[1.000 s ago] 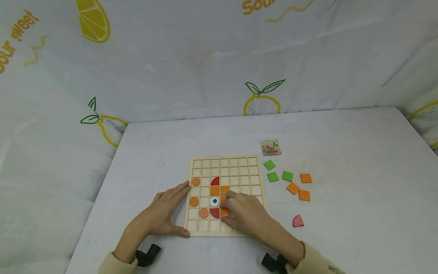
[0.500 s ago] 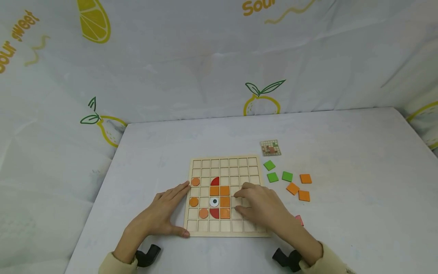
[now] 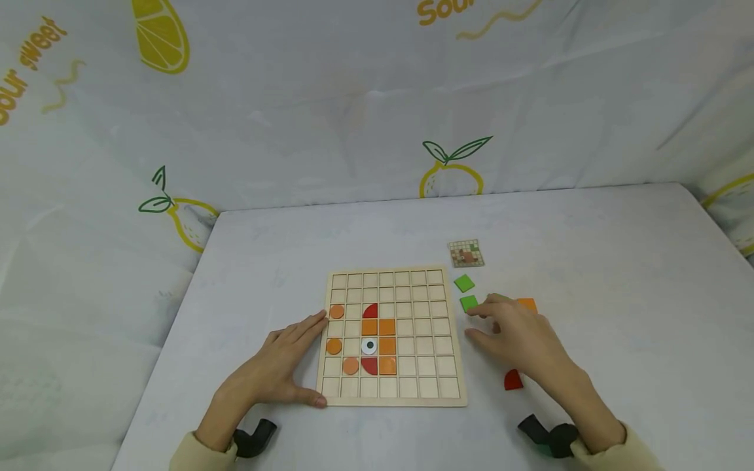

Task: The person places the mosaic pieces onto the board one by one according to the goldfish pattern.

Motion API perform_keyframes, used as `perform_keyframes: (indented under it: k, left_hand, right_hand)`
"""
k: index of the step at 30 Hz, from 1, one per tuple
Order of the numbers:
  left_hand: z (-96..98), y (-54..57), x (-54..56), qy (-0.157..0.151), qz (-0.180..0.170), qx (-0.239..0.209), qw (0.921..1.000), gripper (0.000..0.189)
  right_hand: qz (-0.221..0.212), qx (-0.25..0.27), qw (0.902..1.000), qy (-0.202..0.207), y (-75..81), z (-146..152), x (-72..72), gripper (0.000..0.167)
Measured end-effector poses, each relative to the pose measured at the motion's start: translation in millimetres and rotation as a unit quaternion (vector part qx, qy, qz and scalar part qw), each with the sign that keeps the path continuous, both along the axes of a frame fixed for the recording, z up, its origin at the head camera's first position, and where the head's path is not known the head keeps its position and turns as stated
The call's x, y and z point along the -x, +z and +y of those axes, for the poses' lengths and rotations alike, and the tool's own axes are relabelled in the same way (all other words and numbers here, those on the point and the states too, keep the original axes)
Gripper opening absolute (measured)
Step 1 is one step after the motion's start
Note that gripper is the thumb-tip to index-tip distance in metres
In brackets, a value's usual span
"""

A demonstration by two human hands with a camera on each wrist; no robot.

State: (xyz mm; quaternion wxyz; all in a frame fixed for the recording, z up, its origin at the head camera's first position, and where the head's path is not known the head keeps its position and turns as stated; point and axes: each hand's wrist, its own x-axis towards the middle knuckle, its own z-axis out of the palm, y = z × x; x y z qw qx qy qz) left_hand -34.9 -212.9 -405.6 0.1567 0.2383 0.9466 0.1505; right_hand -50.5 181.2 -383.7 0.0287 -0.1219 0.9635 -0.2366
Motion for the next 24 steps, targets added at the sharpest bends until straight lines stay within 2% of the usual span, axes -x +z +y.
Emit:
perform_keyframes:
  k: [9, 18, 24]
  left_hand:
    - [1.0, 1.1, 0.0, 0.004, -0.005, 0.002, 1.0, 0.128]
    - [0.4, 0.3, 0.0, 0.004, -0.003, 0.0, 1.0, 0.127]
    - [0.1, -0.8, 0.1, 0.005, -0.003, 0.001, 1.0, 0.128]
  right_hand:
    - [0.003, 0.005, 0.9997, -0.025, -5.4, 27.2, 0.3, 0.029]
    - [-0.041, 0.001, 0.9975, -0.057, -13.6, 37.6, 2.3, 0.035]
    - [-0.058, 0.004, 0.996, -0.068, -14.9, 39.7, 2.8, 0.034]
